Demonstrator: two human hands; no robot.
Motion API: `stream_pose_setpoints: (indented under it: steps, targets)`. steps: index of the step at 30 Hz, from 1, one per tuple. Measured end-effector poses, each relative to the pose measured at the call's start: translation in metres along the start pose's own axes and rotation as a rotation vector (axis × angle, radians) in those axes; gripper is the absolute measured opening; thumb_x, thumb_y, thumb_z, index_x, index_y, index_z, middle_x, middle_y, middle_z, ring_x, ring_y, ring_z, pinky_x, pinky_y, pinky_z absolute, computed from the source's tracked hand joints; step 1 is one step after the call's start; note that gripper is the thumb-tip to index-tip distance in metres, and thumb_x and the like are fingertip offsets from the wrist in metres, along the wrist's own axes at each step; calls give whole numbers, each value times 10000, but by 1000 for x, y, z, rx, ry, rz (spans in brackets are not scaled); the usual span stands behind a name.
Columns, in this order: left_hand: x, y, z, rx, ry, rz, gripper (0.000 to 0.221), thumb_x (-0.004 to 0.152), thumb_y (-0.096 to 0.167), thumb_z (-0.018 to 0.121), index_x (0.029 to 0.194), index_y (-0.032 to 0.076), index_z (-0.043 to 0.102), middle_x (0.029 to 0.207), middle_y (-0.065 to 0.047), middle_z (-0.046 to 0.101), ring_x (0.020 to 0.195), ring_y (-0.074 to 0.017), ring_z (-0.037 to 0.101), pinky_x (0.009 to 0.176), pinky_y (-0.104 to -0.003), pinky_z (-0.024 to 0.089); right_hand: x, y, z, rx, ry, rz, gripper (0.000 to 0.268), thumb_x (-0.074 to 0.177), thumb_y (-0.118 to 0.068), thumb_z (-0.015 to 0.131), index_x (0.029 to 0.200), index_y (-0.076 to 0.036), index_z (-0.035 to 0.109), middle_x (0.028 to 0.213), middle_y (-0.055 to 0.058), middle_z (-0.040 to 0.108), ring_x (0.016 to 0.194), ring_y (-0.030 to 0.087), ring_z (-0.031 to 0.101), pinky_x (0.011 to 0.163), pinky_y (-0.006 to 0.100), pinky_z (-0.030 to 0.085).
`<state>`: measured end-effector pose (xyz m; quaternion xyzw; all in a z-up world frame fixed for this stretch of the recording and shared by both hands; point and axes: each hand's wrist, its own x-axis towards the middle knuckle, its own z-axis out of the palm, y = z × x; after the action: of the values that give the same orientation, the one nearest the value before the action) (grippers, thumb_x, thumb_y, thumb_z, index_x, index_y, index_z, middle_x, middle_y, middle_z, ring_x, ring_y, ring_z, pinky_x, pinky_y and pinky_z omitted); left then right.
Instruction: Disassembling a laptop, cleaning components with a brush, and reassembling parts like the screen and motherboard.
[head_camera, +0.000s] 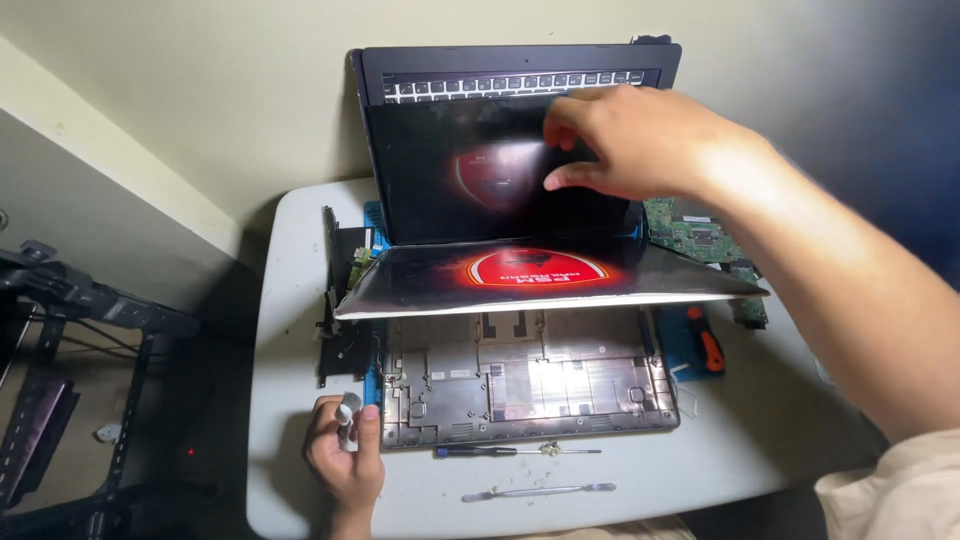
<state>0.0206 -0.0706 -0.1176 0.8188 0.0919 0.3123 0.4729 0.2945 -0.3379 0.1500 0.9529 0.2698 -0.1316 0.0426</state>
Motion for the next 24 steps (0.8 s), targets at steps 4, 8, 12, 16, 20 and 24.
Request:
stream_pose_setpoints:
  steps: [4, 8, 12, 16, 20, 24]
  targets:
    - [1, 3, 1, 1, 27, 37, 412, 955, 289, 587, 633, 83, 432, 685, -40, 507, 630, -199, 474, 637, -307, 379, 48, 14, 14, -65, 66, -16, 552, 872, -358, 769, 1296, -72, 562, 1333, 113, 591, 1094, 422, 646, 719, 599, 562]
    - [3, 4, 0, -28, 40, 30, 415, 952, 315, 594, 638, 101, 425, 687, -34, 517, 579, -174, 459, 588, -299, 368, 87, 33, 48, -90, 143, -36, 728, 792, -367, 836, 1372, -70, 511, 1358, 135, 523, 1212, 389, 546, 803, 597, 539]
    - [3, 4, 0, -55, 0, 42, 322, 948, 303, 603, 706, 119, 497, 708, -3, 528, 562, -132, 409, 580, -289, 367, 100, 37, 71, -210, 227, -18, 791, 791, -465, 815, 1383, -65, 475, 1365, 165, 510, 1221, 397, 517, 883, 602, 493]
    - [4, 6, -1, -71, -22, 56, 305, 946, 294, 609, 718, 123, 503, 736, -7, 555, 552, -122, 394, 559, -285, 365, 103, 37, 75, -163, 253, -8, 795, 781, -510, 817, 1342, -57, 483, 1354, 184, 507, 1205, 408, 506, 882, 617, 464]
    - [5, 6, 0, -74, -14, 66, 290, 945, 289, 608, 731, 122, 508, 732, -7, 539, 554, -123, 385, 567, -281, 365, 108, 42, 77, -46, 255, 41, 638, 821, -483, 830, 1197, -77, 511, 1234, 160, 534, 1140, 369, 497, 880, 574, 400]
    - [4, 6, 0, -84, -14, 64, 279, 924, 283, 623, 720, 125, 517, 730, -5, 547, 538, -108, 375, 547, -268, 362, 108, 43, 77, 129, 222, 60, 598, 814, -401, 856, 1197, -107, 504, 1194, 115, 541, 1089, 313, 544, 920, 534, 352]
